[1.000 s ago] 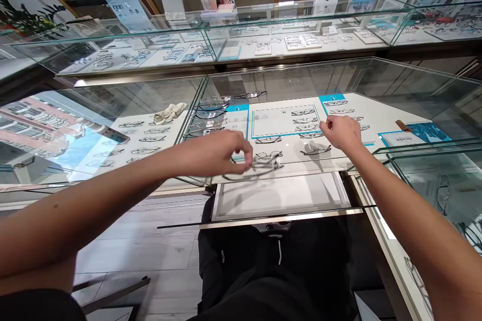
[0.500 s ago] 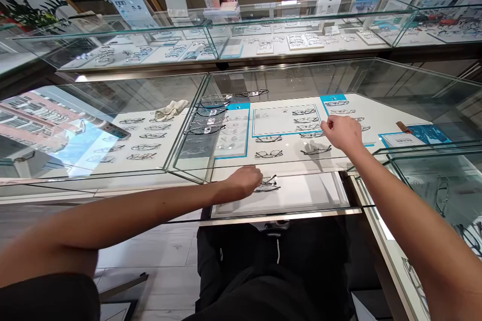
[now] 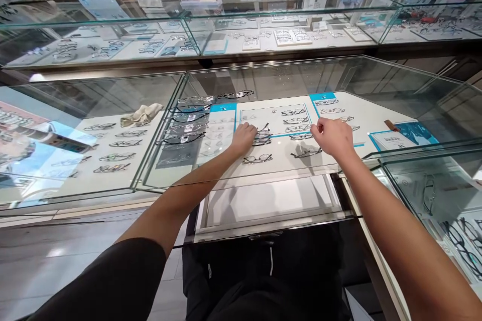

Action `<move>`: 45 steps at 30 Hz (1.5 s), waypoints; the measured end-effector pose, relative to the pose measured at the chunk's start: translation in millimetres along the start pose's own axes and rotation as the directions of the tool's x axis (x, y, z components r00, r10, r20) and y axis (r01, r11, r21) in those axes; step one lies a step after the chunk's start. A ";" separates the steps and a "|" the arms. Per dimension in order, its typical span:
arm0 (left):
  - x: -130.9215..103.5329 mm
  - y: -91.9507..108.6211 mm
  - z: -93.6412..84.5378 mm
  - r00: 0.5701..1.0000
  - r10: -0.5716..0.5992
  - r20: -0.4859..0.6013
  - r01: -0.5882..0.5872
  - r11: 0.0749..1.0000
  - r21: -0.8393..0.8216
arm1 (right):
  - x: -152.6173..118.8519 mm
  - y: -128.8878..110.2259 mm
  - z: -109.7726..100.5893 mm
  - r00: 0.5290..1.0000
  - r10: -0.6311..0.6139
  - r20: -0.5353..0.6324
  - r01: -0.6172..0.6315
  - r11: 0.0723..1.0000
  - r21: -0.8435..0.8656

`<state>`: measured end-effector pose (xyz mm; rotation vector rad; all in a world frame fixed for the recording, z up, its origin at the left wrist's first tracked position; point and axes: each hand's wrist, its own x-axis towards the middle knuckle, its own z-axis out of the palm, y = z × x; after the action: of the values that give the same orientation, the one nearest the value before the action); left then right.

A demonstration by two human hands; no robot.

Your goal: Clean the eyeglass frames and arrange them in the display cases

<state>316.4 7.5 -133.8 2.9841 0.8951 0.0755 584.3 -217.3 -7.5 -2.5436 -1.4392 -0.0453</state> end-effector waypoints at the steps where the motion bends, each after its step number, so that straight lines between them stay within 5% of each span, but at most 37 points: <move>1: 8.8 -4.6 1.4 1.000 0.016 -0.003 -0.016 1.000 0.003 | -0.4 -0.2 -0.4 1.000 0.005 0.004 -0.005 1.000 0.001; 6: 40.0 -29.3 -0.5 0.997 0.079 0.017 -0.080 0.997 0.013 | -2.4 -0.3 -1.5 1.000 0.017 0.024 -0.017 1.000 -0.001; 12: 45.5 -49.9 3.8 0.997 0.078 0.022 -0.079 0.997 0.022 | -4.1 0.8 -2.4 0.999 0.032 0.023 -0.032 0.999 -0.002; 21: 40.9 -48.5 19.4 0.996 0.089 0.025 -0.089 0.996 -0.007 | -5.1 -1.0 -6.5 0.998 0.060 0.015 -0.060 0.998 -0.033; 35: 32.0 -54.0 11.3 0.997 0.078 -0.015 -0.079 0.996 -0.031 | -5.1 -2.5 -8.9 0.998 0.061 0.020 -0.060 0.997 -0.043; 45: 51.5 -58.9 9.6 0.998 0.060 -0.004 -0.060 0.997 -0.044 | -4.6 -2.9 -5.6 0.998 0.062 0.012 -0.062 0.997 -0.039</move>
<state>327.5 85.0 -143.6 2.9707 0.7935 0.0984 579.9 -220.8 -2.1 -2.6228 -1.3759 -0.0465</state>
